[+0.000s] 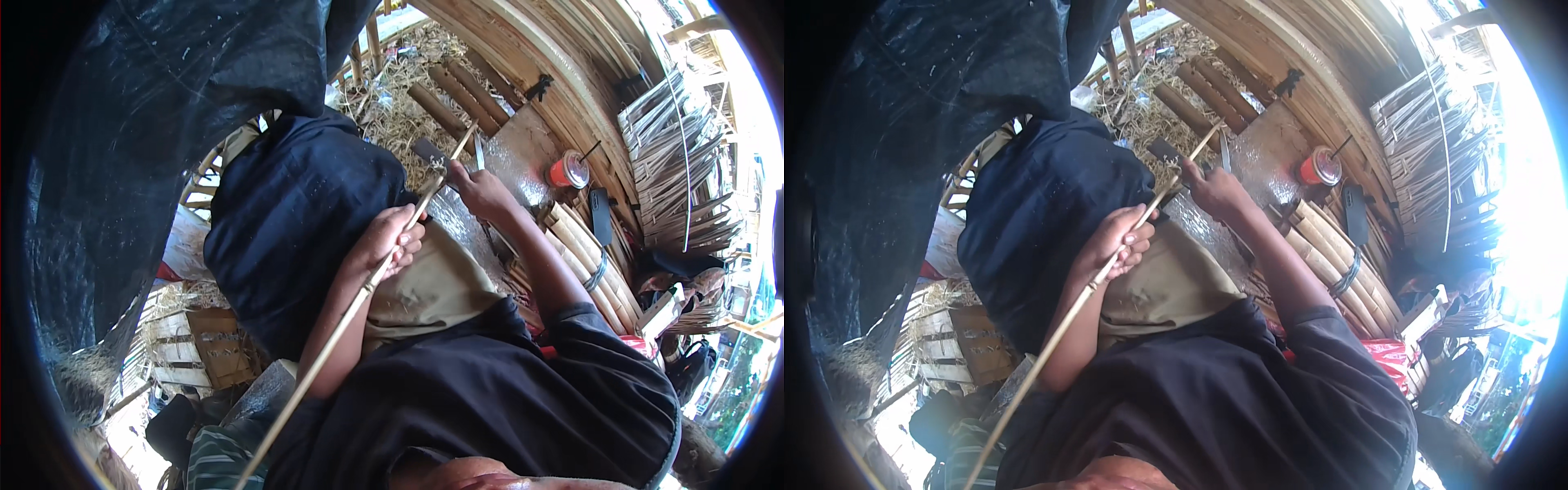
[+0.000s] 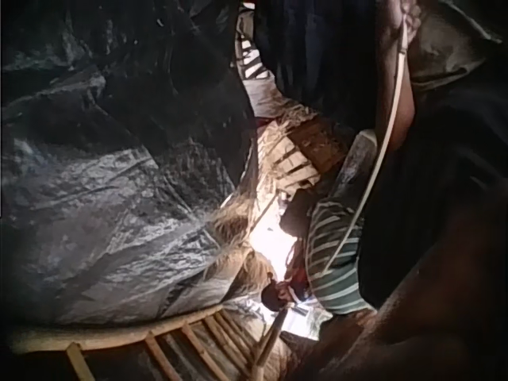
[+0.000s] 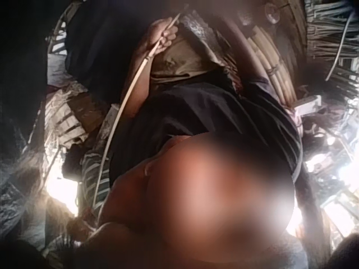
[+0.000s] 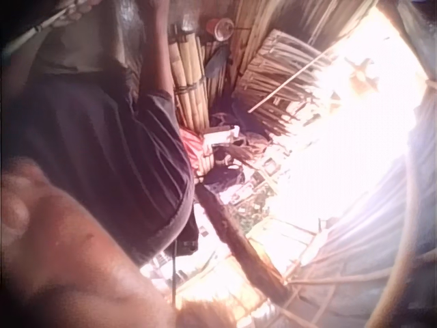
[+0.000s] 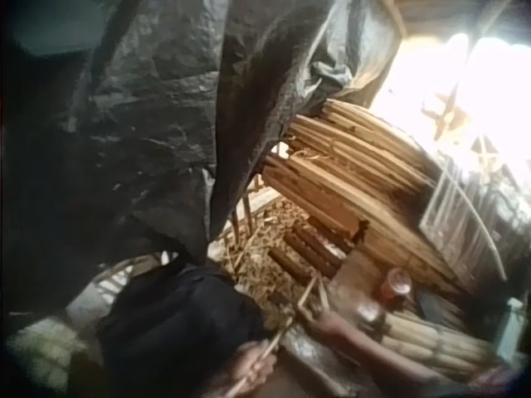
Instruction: The person whittles a thin wooden rod by hand using a blade to shave off strips while holding the rod across their lap.
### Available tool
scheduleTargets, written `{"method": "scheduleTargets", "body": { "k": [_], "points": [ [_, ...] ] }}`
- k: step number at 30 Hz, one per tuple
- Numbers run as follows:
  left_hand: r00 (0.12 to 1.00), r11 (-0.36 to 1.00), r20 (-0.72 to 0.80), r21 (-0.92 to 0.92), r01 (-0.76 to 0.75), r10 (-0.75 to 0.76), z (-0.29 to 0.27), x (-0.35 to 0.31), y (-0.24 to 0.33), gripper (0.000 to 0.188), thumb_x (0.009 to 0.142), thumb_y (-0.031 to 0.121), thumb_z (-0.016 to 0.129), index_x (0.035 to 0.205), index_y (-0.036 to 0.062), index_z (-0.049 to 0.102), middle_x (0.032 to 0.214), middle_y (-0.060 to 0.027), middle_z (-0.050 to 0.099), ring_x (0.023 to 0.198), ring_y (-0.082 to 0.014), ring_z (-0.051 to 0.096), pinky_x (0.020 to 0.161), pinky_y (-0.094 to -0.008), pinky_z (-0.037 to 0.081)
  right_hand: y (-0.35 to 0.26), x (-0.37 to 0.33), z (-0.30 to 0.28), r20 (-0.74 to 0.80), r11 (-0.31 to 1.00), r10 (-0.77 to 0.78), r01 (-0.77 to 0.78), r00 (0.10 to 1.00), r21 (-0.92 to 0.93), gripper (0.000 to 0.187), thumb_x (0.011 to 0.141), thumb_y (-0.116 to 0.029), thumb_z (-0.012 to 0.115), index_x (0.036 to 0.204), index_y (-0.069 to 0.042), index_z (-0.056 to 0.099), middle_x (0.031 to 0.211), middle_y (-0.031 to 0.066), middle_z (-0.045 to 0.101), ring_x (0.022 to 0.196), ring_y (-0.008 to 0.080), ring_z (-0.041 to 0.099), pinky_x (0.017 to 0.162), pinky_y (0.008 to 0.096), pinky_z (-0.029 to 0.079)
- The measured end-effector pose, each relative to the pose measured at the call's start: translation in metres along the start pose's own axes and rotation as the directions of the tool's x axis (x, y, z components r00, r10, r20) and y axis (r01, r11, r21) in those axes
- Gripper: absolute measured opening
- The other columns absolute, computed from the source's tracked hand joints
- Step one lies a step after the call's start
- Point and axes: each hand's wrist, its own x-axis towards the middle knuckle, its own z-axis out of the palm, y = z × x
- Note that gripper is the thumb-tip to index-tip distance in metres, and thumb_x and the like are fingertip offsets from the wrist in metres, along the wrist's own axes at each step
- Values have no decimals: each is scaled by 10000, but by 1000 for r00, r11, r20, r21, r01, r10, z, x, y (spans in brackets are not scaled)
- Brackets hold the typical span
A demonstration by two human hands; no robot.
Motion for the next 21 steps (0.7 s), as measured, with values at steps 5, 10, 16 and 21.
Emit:
{"method": "scheduleTargets", "body": {
  "k": [5, 10, 16, 21],
  "points": [
    [1000, 999, -16, 46, -1, 2, 3, 3, 7, 272, 1065, 324, 395, 1039, 71, 491, 542, 77, 347, 337, -7, 310, 256, -179, 306, 0, 7, 15, -56, 997, 65, -63, 996, 35, 835, 885, -756, 485, 517, -6, 493, 455, 81, 494, 392, 201, 541, 398, 374, 424],
    [1000, 999, -14, 35, -5, 5, 5, 0, 6, 281, 1069, 325, 380, 1048, 67, 489, 542, 77, 335, 329, -15, 301, 262, -178, 315, 4, 4, 8, 257, 923, 94, -181, 962, 341, 762, 913, -738, 450, 520, -85, 444, 445, 14, 385, 330, 168, 403, 342, 331, 351],
    [1000, 1000, -22, 28, 11, -10, 5, 0, 8, 270, 1072, 309, 379, 1055, 67, 496, 543, 75, 345, 328, -17, 307, 257, -187, 309, 11, 2, -3, 723, 727, -25, -484, 690, 487, 716, 916, -763, 398, 567, -138, 387, 463, -27, 316, 366, 129, 378, 357, 309, 303],
    [1000, 999, -3, -25, 20, -20, -6, 3, 5, 286, 1074, 299, 376, 1052, 63, 536, 539, 73, 355, 324, -21, 307, 254, -190, 304, -22, -38, -28, 719, 694, -128, -456, 683, 557, 744, 901, -789, 388, 558, -129, 386, 437, -49, 289, 324, 73, 300, 314, 246, 223]
  ]
}}
